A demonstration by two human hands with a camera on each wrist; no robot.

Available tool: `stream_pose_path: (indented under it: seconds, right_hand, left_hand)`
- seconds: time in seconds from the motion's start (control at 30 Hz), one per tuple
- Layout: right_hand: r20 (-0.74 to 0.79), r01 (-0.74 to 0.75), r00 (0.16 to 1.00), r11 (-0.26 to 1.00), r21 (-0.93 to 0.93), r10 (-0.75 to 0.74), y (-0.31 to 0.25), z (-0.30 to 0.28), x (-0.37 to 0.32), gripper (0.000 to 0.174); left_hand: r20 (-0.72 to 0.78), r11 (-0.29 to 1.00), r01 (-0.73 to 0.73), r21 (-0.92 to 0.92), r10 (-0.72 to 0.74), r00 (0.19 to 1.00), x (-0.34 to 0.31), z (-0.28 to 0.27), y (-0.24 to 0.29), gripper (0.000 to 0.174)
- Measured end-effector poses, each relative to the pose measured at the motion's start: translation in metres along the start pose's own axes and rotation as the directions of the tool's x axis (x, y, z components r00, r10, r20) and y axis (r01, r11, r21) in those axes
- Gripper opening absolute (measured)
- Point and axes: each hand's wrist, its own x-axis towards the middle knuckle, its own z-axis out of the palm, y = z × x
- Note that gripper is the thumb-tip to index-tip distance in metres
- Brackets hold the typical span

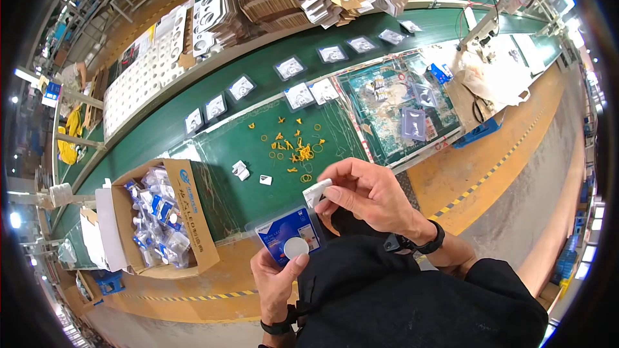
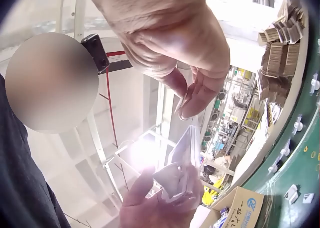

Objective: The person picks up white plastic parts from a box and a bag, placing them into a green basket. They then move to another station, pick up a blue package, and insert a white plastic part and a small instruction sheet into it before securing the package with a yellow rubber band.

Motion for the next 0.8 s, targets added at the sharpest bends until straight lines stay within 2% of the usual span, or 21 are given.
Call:
stream_pose_path:
  seconds: [0.1,0.2,0.23,0.3,0.4,0.5,0.53,0.63,0.67,0.8]
  right_hand:
    - [-0.031,0.093,0.995,0.992,0.086,-0.090,0.009,-0.001,0.001,0.015]
    - [-0.074,0.062,0.996,0.995,0.081,-0.056,0.005,-0.003,0.001,0.016]
    - [-0.083,0.013,0.997,0.987,0.162,0.001,0.009,-0.007,0.002,0.017]
    - [-0.081,-0.044,0.996,0.999,-0.004,0.043,0.012,-0.018,0.001,0.017]
    - [-0.072,-0.051,0.997,0.981,-0.186,0.039,0.025,-0.023,-0.003,0.017]
    - [-0.117,0.007,0.992,0.926,-0.376,-0.055,0.035,-0.011,-0.005,0.016]
    - [-0.145,0.067,0.975,0.841,-0.538,-0.170,0.043,-0.006,-0.006,0.017]
    - [-0.032,0.144,0.968,0.660,-0.737,-0.248,0.030,0.015,-0.011,0.018]
    - [-0.028,0.105,0.981,0.647,-0.755,-0.192,0.028,0.021,-0.015,0.018]
    - [-0.019,0.246,0.925,0.638,-0.730,-0.379,0.041,0.033,-0.024,0.020]
  left_hand:
    - [0.002,0.999,0.012,-0.033,-0.012,1.000,-0.001,-0.002,-0.001,0.030]
    - [-0.006,0.998,0.061,-0.034,-0.061,0.998,-0.001,-0.004,-0.001,0.030]
    - [0.001,0.997,0.069,-0.031,-0.069,0.998,-0.001,-0.006,-0.002,0.031]
    - [0.012,0.996,0.088,-0.033,-0.088,0.996,-0.002,-0.008,-0.006,0.032]
    - [0.035,0.994,0.106,-0.012,-0.106,0.994,-0.002,-0.009,-0.009,0.033]
    - [0.048,0.993,0.116,0.019,-0.116,0.992,-0.001,-0.005,-0.011,0.032]
    - [0.049,0.992,0.121,0.038,-0.122,0.991,-0.001,-0.003,-0.011,0.031]
    - [0.044,0.992,0.105,0.065,-0.108,0.993,-0.001,0.002,-0.019,0.028]
    - [0.027,0.992,0.099,0.079,-0.101,0.994,0.001,0.002,-0.020,0.027]
    - [-0.032,0.993,0.079,0.083,-0.077,0.997,0.002,0.006,-0.023,0.027]
